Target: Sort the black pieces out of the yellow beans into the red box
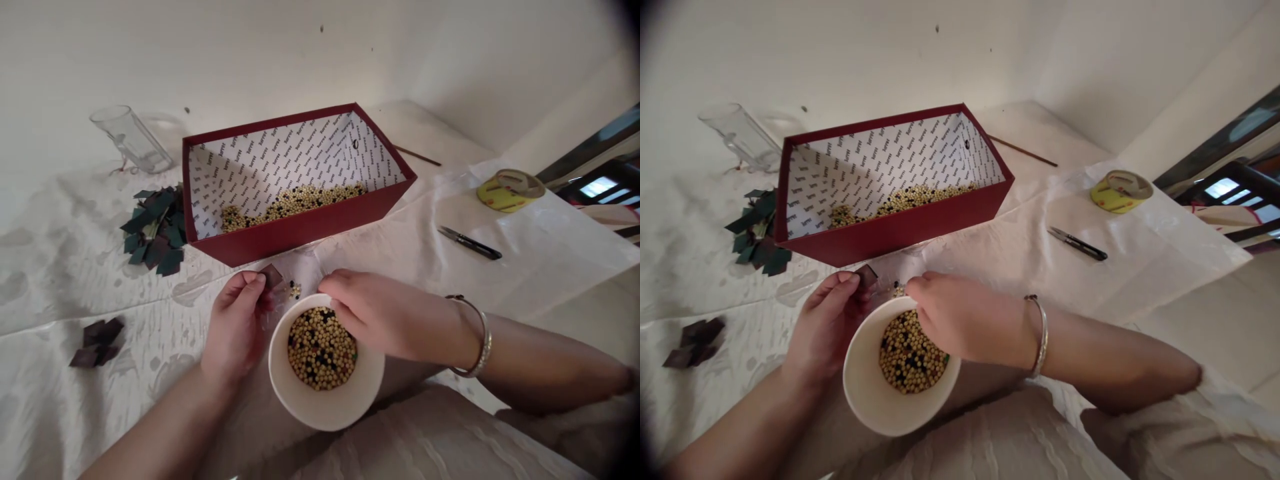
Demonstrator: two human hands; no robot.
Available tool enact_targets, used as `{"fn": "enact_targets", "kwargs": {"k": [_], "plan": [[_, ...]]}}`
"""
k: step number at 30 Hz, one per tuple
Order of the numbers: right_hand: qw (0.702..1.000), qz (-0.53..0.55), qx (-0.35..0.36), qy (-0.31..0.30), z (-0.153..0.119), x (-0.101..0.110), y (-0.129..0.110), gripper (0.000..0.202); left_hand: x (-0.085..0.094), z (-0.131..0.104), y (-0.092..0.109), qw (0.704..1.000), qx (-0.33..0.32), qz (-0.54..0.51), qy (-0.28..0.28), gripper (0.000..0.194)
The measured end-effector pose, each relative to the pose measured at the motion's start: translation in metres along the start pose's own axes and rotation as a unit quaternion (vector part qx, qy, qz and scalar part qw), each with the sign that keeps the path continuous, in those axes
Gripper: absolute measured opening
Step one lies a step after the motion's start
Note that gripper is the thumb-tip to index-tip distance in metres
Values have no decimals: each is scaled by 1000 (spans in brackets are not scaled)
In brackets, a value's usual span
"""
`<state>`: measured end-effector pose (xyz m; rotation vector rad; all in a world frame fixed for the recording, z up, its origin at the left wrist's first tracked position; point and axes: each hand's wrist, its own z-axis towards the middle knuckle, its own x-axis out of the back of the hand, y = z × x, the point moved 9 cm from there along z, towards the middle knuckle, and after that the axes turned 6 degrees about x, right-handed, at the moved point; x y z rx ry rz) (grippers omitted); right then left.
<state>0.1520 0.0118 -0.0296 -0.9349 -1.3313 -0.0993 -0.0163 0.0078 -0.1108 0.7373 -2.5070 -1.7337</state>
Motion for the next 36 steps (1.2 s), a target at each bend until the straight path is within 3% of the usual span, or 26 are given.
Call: {"fn": "enact_targets", "kwargs": {"k": [3,7,9,13,18,21,27,30,36], "plan": [[998,41,39,2,10,6,-1,19,-1,0,1,1000,1,8,0,15],[995,45,35,83,37,20,24,23,-3,-1,1,1000,-7,13,-17,17],[996,32,45,75,53,10,32,11,-3,0,1,999,-14,23,-24,17],[995,8,99,-7,75,-26,27,18,8,5,9,995,-64,76,9,13],[995,-18,95,-22,82,-38,29,10,9,8,20,975,-110,191,21,15],[994,2,103,19,78,-32,31,7,-1,4,25,959,-117,257,14,14],[968,39,171,182,59,-9,16,22,-12,-1,25,957,-97,273,-11,11],[959,15,211,190,58,-11,9,27,-10,3,17,967,-71,241,-33,13],[948,-25,221,227,57,-8,11,25,-3,8,13,978,-68,192,-38,14]]}}
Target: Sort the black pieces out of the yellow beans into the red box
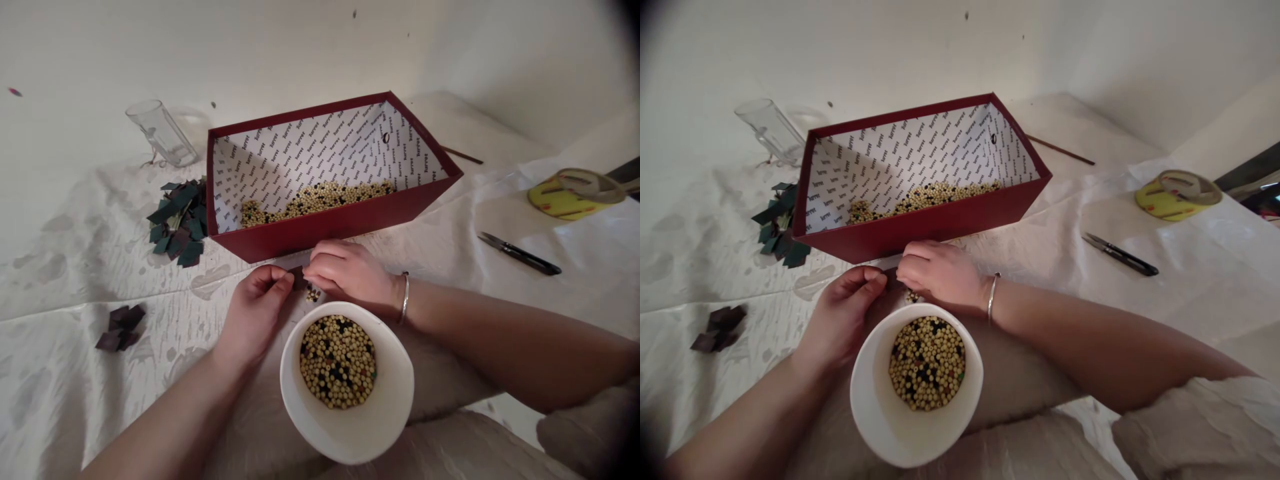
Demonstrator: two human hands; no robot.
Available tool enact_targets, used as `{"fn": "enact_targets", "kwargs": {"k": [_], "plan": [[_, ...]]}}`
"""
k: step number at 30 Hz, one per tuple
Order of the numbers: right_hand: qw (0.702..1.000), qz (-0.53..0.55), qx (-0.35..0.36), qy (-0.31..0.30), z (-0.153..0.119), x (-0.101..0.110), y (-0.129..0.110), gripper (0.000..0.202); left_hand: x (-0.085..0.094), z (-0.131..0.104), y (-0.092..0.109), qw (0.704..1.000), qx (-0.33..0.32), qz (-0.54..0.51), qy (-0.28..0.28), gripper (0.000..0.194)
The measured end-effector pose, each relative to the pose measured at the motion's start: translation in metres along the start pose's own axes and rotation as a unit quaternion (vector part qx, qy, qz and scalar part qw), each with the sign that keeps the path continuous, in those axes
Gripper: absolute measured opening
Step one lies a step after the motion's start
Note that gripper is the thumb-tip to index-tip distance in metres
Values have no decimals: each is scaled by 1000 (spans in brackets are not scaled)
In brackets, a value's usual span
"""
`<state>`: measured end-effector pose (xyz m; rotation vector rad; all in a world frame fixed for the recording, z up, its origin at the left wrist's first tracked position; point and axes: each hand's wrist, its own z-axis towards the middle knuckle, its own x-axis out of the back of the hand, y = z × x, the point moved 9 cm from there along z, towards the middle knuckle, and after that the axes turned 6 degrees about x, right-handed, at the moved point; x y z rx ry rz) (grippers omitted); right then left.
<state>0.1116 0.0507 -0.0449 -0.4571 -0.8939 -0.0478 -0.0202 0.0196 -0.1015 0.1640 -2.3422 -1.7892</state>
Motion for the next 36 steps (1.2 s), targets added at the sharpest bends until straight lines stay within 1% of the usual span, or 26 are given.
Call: {"fn": "enact_targets", "kwargs": {"k": [2,4,8,10,16,19,22,24,25,26,27,29,30,31,32,33,35,36], "plan": [[1000,2,11,-13,0,-3,-4,24,-2,0,0,1000,6,4,-7,15],[1000,6,6,-22,1,-4,-6,22,-4,0,1,1000,6,11,-13,15],[998,23,-43,-32,2,-6,2,13,-4,0,2,1000,2,21,-5,16],[997,28,-56,-41,2,-7,4,11,-4,0,1,1000,9,20,-5,16],[998,16,-44,-51,2,-10,3,11,-7,0,-1,999,15,26,-22,16],[997,19,-71,-23,2,-3,14,8,-5,0,0,1000,6,22,-11,15],[993,56,-93,50,0,21,20,7,-3,0,1,1000,-4,7,-4,14],[986,90,-95,100,-2,43,14,9,-2,-1,2,1000,-9,-2,-2,15],[983,107,-90,115,-3,53,7,10,-2,-1,3,1000,-11,-4,-1,15],[982,127,-85,115,-3,60,-1,11,-2,-2,3,1000,-12,-4,1,16],[981,147,-69,106,-2,66,-11,12,-1,-2,4,1000,-12,-3,4,16],[979,199,-7,48,0,69,-36,11,-1,-2,3,1000,-7,-2,9,16],[975,218,18,24,0,69,-44,9,-1,-3,3,1000,-4,-2,10,16],[973,230,28,9,0,68,-47,7,0,-3,2,1000,-2,-1,13,17],[972,232,19,10,-1,67,-43,5,0,-2,2,1000,0,1,16,17],[974,224,-6,24,-2,65,-33,4,1,-2,2,1000,-2,3,22,17],[977,191,-73,56,-6,57,-5,5,3,-2,4,999,-11,8,35,17],[979,172,-97,55,-8,49,8,7,3,-2,5,999,-15,12,39,17]]}}
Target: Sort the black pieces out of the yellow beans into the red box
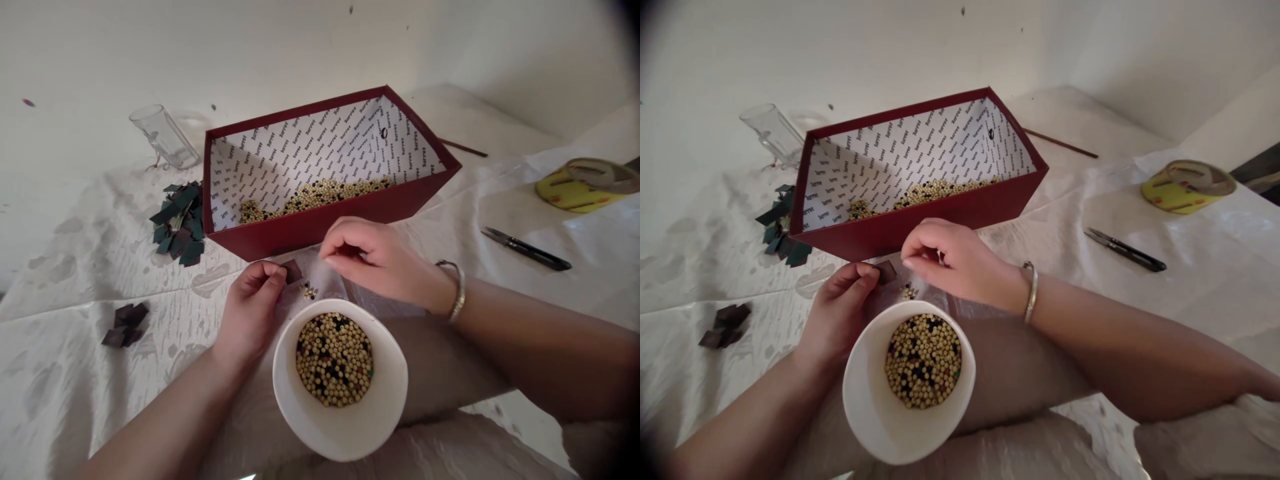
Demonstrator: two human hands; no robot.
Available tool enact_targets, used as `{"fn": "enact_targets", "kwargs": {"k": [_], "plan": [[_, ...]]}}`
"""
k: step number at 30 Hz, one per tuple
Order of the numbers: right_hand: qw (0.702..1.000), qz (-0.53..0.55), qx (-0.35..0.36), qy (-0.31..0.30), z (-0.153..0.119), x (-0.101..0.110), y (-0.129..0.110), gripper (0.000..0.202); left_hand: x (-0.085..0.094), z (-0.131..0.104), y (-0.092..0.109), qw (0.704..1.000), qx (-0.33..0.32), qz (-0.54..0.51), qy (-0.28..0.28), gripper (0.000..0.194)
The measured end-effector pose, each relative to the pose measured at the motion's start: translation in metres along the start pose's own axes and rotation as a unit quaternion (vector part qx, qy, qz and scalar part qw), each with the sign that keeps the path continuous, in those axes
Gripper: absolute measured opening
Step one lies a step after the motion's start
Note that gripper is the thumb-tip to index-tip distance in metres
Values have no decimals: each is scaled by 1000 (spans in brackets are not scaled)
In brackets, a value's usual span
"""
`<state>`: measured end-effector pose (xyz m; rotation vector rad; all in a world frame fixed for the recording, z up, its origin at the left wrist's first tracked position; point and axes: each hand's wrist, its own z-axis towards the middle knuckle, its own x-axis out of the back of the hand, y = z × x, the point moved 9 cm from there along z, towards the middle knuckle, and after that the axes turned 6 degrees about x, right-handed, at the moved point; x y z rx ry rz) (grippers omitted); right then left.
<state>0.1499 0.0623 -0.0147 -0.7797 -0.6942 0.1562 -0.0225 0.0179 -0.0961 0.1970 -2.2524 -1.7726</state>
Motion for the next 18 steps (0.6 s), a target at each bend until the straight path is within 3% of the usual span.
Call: {"fn": "enact_targets", "kwargs": {"k": [3,5,7,14,18], "plan": [[993,-40,-8,-113,0,-35,29,8,1,0,3,1000,-14,21,9,15],[976,-85,-3,-201,-3,-58,37,13,1,-1,4,999,-21,37,15,16],[960,-127,-10,-248,-5,-70,40,13,2,-1,4,999,-23,44,20,16],[952,-155,-27,-261,-2,-74,38,6,2,0,4,997,-34,60,17,15],[964,-147,-28,-219,-2,-66,38,6,-1,-1,8,997,-37,61,11,15]]}}
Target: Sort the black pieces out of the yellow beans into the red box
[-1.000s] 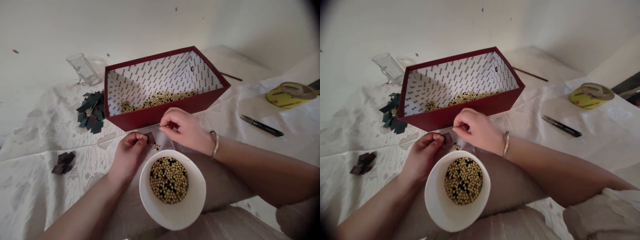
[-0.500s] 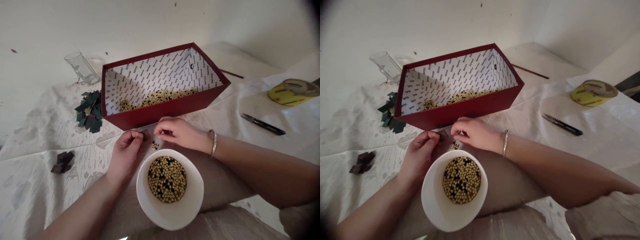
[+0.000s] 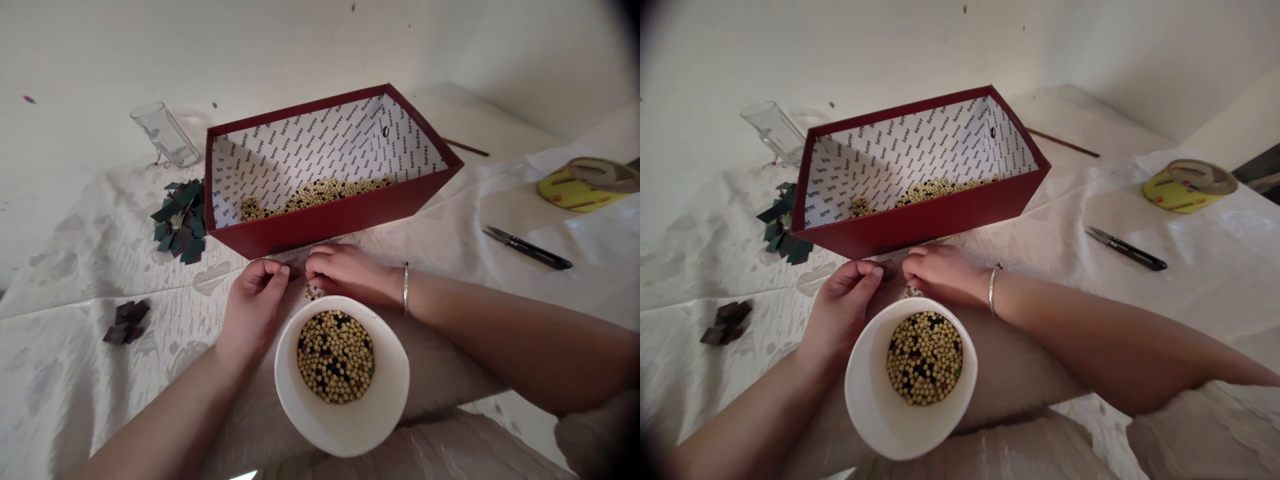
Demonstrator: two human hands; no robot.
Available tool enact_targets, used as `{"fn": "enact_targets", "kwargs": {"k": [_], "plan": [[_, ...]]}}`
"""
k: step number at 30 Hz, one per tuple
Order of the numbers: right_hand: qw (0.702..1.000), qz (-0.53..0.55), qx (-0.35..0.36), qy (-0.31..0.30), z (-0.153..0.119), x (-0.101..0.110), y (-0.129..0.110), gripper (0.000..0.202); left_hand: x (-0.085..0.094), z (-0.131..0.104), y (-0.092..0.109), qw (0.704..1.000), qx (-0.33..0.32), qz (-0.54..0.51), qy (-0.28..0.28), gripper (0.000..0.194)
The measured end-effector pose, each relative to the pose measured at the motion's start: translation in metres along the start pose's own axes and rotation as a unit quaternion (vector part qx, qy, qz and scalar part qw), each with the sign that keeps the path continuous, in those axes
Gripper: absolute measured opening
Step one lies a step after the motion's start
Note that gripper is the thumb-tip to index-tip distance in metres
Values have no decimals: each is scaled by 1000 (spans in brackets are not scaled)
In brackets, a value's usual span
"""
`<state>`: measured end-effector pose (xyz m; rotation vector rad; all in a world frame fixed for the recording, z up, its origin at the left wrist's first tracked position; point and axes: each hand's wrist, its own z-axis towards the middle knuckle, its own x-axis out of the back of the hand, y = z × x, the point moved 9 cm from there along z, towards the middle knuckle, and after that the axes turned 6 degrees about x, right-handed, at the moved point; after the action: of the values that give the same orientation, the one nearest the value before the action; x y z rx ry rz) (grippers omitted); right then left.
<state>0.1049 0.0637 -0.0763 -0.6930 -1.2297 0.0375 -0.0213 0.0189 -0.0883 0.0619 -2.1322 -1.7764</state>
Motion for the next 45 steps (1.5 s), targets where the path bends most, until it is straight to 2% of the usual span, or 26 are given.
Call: {"fn": "enact_targets", "kwargs": {"k": [4,6,10,14,20,22,25,28,31,33,38,40,43,45], "plan": [[985,13,49,166,-8,27,-11,12,-6,-2,1,999,12,-12,-27,14],[975,7,88,203,-11,31,-20,13,-10,-3,-1,998,22,-25,-55,14],[975,-7,109,195,-8,25,-24,14,-13,-3,-5,996,30,-37,-81,15],[976,-22,89,200,-7,25,-21,13,-11,-2,-7,996,28,-40,-74,15],[974,-29,112,193,-8,22,-27,13,-13,-3,-8,995,36,-42,-82,15],[975,-25,98,199,-7,23,-22,11,-11,-2,-7,995,33,-47,-76,15],[972,7,58,227,-9,31,-10,9,-8,-1,-6,997,27,-44,-61,16],[959,69,43,272,-16,48,-7,11,-6,0,-6,997,26,-43,-53,17],[943,109,40,310,-29,69,-17,11,-6,0,-7,996,34,-53,-56,17],[940,131,49,312,-38,79,-30,11,-6,0,-8,996,40,-50,-57,18],[950,183,173,184,-42,71,-73,7,-5,-1,-8,997,48,-47,-48,17],[952,193,155,181,-40,69,-66,5,-3,0,-8,997,47,-55,-34,17],[957,176,50,226,-34,64,-29,9,2,1,-10,997,43,-66,-9,18],[962,151,0,226,-28,53,-7,9,3,2,-11,996,42,-76,1,20]]}}
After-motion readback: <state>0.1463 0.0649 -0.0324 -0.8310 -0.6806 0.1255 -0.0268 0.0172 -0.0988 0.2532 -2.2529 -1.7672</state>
